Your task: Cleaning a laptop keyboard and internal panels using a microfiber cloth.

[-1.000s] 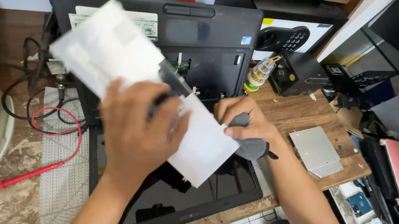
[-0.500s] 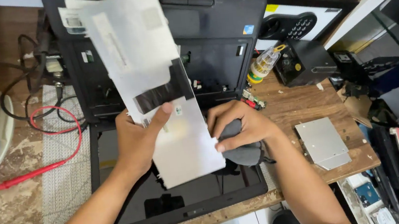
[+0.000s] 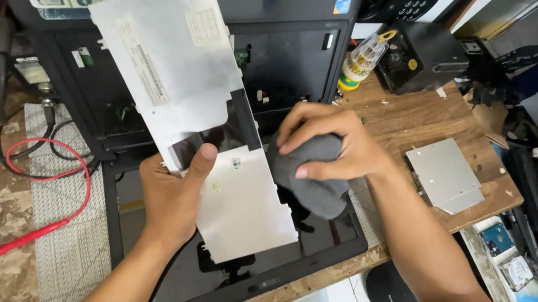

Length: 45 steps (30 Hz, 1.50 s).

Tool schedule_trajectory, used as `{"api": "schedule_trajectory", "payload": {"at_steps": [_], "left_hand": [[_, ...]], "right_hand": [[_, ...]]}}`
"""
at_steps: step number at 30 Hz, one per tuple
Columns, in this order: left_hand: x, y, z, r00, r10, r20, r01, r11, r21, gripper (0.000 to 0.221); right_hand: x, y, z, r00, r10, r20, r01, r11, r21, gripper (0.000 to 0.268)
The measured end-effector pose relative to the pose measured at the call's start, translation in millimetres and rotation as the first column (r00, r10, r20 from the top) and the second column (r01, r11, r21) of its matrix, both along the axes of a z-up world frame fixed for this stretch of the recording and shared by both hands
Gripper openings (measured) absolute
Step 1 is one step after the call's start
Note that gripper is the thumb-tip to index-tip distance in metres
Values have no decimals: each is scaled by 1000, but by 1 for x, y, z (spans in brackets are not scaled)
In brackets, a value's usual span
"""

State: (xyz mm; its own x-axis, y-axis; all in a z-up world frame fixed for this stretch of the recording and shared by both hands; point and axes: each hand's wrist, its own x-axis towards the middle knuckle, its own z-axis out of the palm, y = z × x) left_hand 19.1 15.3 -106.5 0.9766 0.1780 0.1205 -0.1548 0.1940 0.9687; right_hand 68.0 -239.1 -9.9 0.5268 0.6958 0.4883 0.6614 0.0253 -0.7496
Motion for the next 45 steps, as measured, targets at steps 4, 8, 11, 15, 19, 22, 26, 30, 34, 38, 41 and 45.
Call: {"api": "schedule_trajectory", "payload": {"at_steps": [4,8,11,15,19,22,26,30,34,38,41,45], "left_hand": [[-2,-3,11,997,50,-56,-50,999,-3,44],[-5,-7,26,995,81,-54,-80,996,26,42],[-8,-9,34,993,81,-81,-79,996,32,43],[-11,-7,36,991,81,-105,-76,996,47,43],[-11,-6,38,985,113,-132,-107,993,53,44],[-14,-5,47,986,132,-98,-129,991,40,41],[-15,-6,47,993,59,-105,-52,996,67,48],[-16,-6,51,990,53,-128,-43,996,80,48],[-19,-8,46,989,49,-137,-39,996,76,49],[-22,-11,56,987,31,-159,-7,989,147,52],[-26,-17,48,984,23,-178,4,989,150,52],[-25,-16,27,974,-16,-228,57,983,172,51]], "right_hand": [[-10,16,-1,995,99,34,-97,994,-43,26],[-16,18,-4,994,95,-49,-98,994,-56,19],[-21,21,-5,993,99,-67,-102,994,-46,15],[-26,25,-6,994,63,-84,-62,998,18,17],[-26,25,-5,998,30,-60,-28,999,32,16],[-27,27,-6,984,108,-143,-112,993,-24,13],[-29,28,-1,991,90,-102,-90,996,2,16],[-22,17,7,1000,30,0,-30,998,54,16],[-26,14,2,998,43,-38,-37,990,138,16],[-32,27,9,999,-35,18,31,983,180,19],[-23,17,-3,984,-153,92,129,964,232,18],[-22,16,5,963,-249,107,211,938,276,20]]}}
